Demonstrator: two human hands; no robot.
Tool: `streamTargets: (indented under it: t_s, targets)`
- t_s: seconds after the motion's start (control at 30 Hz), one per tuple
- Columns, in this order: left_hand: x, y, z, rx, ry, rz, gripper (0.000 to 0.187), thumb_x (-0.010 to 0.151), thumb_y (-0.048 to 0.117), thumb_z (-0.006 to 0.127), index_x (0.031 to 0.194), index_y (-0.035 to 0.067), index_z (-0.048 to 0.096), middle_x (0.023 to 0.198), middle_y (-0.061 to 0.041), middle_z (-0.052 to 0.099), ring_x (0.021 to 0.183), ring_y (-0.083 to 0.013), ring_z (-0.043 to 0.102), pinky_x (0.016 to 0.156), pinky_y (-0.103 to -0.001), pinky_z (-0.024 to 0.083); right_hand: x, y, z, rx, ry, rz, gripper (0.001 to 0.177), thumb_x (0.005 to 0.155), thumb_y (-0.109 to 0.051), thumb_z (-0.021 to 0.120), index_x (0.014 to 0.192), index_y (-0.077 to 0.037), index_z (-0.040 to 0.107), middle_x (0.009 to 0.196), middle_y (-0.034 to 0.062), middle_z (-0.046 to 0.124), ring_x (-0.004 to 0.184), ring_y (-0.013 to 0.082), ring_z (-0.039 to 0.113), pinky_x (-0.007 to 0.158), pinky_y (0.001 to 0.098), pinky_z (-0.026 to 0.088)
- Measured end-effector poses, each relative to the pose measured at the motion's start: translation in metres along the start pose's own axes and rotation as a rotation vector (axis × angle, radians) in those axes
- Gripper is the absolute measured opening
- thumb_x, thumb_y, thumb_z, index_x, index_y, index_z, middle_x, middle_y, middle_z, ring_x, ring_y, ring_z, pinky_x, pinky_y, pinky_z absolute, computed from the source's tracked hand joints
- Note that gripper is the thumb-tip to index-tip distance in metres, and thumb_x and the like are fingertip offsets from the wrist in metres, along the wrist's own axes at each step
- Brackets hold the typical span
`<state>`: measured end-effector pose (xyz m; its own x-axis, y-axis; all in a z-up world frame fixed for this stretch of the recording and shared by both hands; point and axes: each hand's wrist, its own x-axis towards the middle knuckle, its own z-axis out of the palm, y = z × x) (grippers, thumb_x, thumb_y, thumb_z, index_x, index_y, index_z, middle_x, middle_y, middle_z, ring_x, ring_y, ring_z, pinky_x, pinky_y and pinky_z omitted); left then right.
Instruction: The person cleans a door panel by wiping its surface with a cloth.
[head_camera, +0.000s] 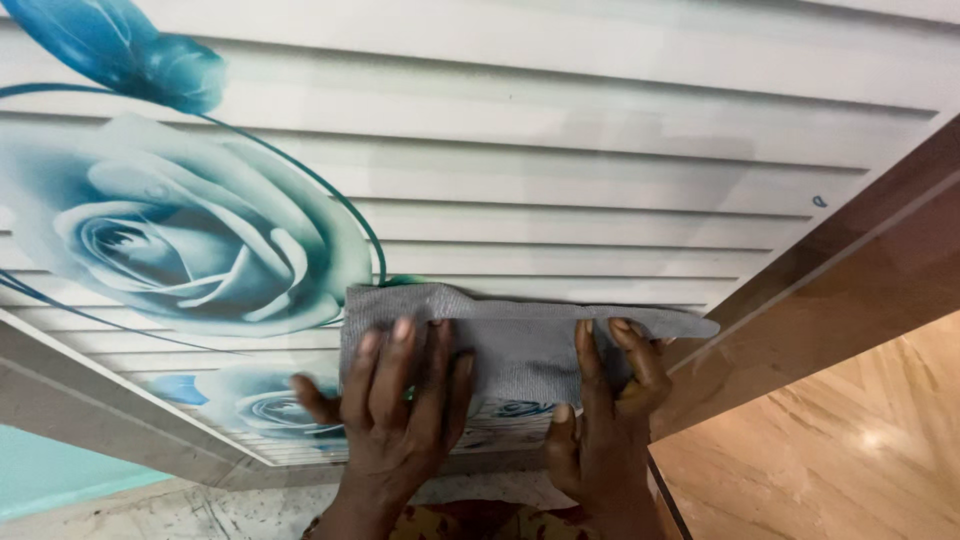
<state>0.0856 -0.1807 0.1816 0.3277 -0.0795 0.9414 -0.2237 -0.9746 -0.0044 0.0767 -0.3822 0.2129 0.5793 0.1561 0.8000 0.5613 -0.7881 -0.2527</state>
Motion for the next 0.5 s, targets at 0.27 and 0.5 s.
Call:
streamTargets:
  t_s: [0.27,0.5]
  targets:
    - [0.005,0.006,0.017,-0.259,-0.185,0.058,0.061,0.106,0.041,0.061,0.160,0.022,0.041,0.169,-0.019,0.018,0.156,-0.0371,0.014,0.131,-0.052,0.010,-0.002,0.008,0.010,-0.207,-0.011,0.053,0.065,0.099,-0.029,0.053,0.158,-0.011,0.032,0.156,0.0290,0.020,0.150,0.0491,0.024,0.125,0.0599,0.027]
    - [0.006,0.055,0.027,-0.454,-0.531,0.241,0.073,0.107,0.051,0.048,0.163,0.010,0.026,0.170,-0.016,0.015,0.156,-0.0328,0.015,0.125,-0.056,0.007,-0.005,0.056,-0.011,-0.143,0.155,0.218,0.053,0.115,-0.040,0.021,0.162,-0.019,0.030,0.169,0.0275,0.011,0.158,0.0464,0.018,0.130,0.0586,0.026]
